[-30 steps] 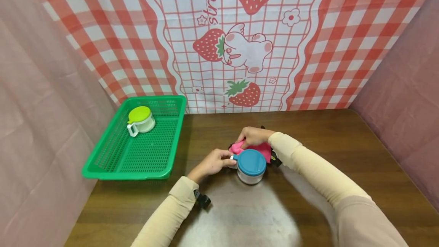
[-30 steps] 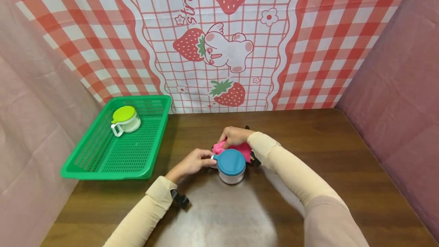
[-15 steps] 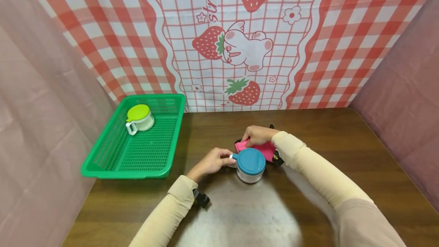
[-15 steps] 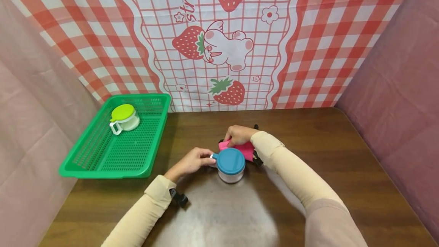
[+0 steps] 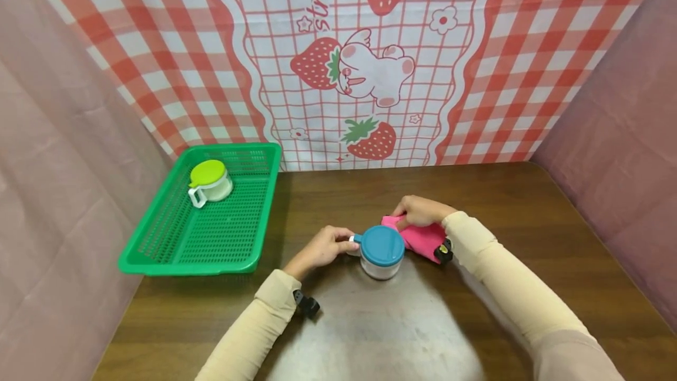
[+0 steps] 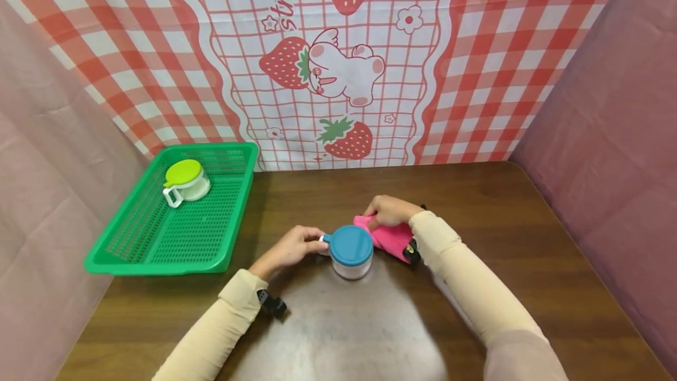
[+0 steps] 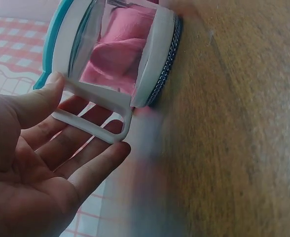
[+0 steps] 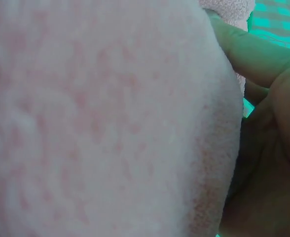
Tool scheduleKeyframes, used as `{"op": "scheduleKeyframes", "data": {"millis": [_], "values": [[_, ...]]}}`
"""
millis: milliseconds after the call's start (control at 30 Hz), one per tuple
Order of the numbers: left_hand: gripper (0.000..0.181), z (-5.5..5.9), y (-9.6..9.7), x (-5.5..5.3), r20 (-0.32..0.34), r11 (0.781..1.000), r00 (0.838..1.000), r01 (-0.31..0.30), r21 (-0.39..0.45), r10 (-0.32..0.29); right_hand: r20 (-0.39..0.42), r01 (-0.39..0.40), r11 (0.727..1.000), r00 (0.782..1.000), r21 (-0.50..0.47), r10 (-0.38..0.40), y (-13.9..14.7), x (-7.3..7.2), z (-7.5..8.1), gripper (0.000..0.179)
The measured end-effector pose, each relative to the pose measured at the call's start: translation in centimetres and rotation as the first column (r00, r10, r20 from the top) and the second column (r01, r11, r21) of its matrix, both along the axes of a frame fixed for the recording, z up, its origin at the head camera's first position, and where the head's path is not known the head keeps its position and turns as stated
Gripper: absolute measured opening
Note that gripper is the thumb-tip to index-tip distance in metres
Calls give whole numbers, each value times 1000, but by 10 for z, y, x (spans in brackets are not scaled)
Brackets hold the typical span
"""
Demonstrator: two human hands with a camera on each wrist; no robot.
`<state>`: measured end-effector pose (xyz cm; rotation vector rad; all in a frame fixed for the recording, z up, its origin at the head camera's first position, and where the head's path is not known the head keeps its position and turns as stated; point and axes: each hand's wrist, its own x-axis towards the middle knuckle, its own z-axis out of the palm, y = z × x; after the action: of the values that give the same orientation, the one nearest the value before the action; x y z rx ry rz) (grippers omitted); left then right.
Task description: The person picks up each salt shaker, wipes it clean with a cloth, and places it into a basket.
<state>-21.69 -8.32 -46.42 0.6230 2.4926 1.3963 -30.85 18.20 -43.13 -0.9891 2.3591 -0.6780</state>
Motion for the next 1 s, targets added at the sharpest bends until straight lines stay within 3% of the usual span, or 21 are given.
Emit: {"op": "scheduleKeyframes", "data": {"millis": [133, 367, 667, 833, 1000], "values": [[18, 1, 0, 1, -9, 1000, 1000, -7, -1, 7, -24, 33, 999, 999, -38, -34, 7, 7, 0, 9], [18, 2, 1, 4, -16, 1000, 999, -28, -1, 28, -44, 72, 993, 996, -91, -76, 15, 14, -6, 25], [17, 0, 2, 4, -14, 1000, 999, -30, -1, 30, -45, 149, 985, 987, -86, -153, 17, 22, -3, 4], [18, -1, 2, 4, -1, 999, 999, -45, 3, 45, -51, 209, 972, 975, -111, -216, 19, 25, -6, 25], [17, 0, 2, 4, -6, 998, 998, -61, -8, 61, -37, 256, 958, 964, -127, -263, 20, 27, -7, 29]]}}
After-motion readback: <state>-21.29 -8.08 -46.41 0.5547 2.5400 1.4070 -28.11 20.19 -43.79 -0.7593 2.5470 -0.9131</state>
